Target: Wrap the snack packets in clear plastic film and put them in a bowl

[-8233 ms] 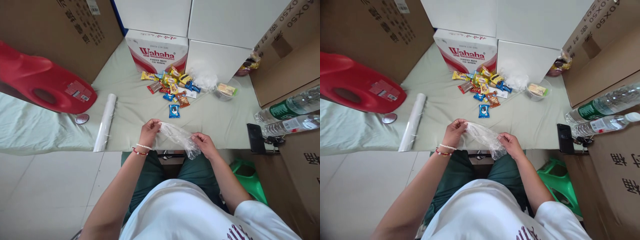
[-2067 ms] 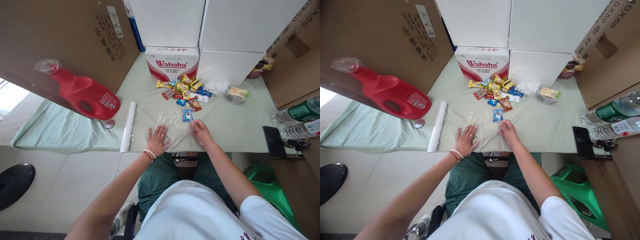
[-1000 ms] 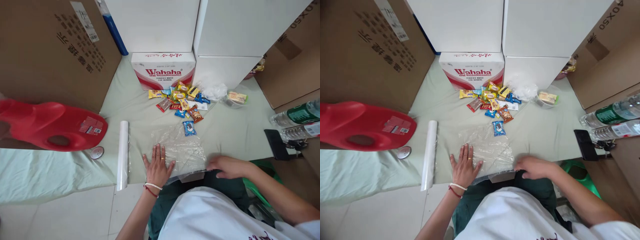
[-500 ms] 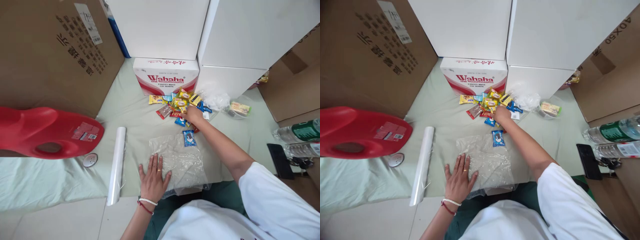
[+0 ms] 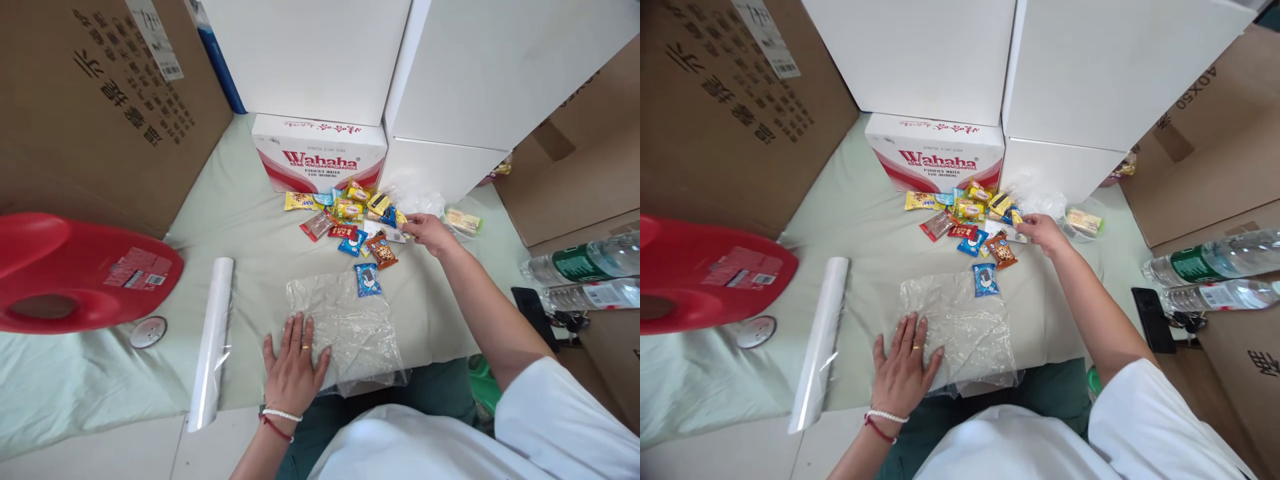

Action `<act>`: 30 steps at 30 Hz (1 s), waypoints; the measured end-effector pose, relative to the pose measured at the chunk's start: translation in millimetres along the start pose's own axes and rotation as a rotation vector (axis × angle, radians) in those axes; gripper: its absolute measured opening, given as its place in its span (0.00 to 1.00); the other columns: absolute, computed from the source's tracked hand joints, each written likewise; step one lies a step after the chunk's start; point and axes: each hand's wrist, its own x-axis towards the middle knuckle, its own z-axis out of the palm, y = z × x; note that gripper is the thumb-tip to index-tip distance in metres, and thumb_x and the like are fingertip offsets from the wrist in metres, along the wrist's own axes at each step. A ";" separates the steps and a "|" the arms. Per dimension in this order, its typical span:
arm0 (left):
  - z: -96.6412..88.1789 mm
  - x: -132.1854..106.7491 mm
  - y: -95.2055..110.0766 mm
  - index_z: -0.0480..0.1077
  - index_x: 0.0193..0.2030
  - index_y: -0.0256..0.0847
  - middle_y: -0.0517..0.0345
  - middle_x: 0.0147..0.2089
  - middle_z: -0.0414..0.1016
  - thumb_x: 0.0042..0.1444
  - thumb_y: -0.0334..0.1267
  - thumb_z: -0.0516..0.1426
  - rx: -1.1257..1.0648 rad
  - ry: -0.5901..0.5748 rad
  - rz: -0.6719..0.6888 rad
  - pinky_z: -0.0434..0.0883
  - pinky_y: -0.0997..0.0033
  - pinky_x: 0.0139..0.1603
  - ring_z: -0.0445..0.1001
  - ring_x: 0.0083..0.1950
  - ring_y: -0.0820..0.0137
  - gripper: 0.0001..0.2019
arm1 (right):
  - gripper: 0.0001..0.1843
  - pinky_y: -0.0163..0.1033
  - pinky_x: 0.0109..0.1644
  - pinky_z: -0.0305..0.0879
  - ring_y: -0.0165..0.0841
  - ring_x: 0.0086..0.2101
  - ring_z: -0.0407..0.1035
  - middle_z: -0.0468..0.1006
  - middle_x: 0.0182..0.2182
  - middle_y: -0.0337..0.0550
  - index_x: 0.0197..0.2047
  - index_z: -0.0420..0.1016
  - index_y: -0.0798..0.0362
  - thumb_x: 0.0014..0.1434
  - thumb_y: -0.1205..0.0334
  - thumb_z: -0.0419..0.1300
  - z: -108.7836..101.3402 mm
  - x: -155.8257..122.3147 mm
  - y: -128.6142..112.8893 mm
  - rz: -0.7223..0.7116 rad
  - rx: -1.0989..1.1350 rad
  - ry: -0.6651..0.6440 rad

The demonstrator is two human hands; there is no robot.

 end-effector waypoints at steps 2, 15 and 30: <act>-0.4 0.2 0.5 0.41 0.82 0.44 0.42 0.80 0.54 0.70 0.53 0.50 -0.003 -0.014 -0.007 0.38 0.34 0.80 0.58 0.79 0.50 0.39 | 0.27 0.34 0.29 0.55 0.30 0.29 0.62 0.73 0.30 0.37 0.44 0.78 0.54 0.47 0.44 0.72 4.6 -9.3 11.0 -0.046 -0.201 0.019; 1.2 0.3 -0.9 0.54 0.79 0.41 0.41 0.79 0.56 0.70 0.54 0.50 0.020 -0.026 -0.007 0.38 0.32 0.80 0.58 0.79 0.49 0.35 | 0.33 0.55 0.57 0.65 0.57 0.58 0.65 0.74 0.57 0.64 0.67 0.68 0.55 0.64 0.50 0.64 83.1 -45.0 29.9 -0.203 -1.037 0.091; -6.8 2.0 6.3 0.53 0.79 0.38 0.41 0.81 0.49 0.70 0.57 0.47 -0.029 -0.142 -0.056 0.34 0.31 0.80 0.50 0.82 0.51 0.37 | 0.29 0.43 0.39 0.75 0.40 0.38 0.76 0.81 0.41 0.49 0.46 0.76 0.50 0.57 0.32 0.63 80.7 -147.3 20.0 0.033 0.303 -0.530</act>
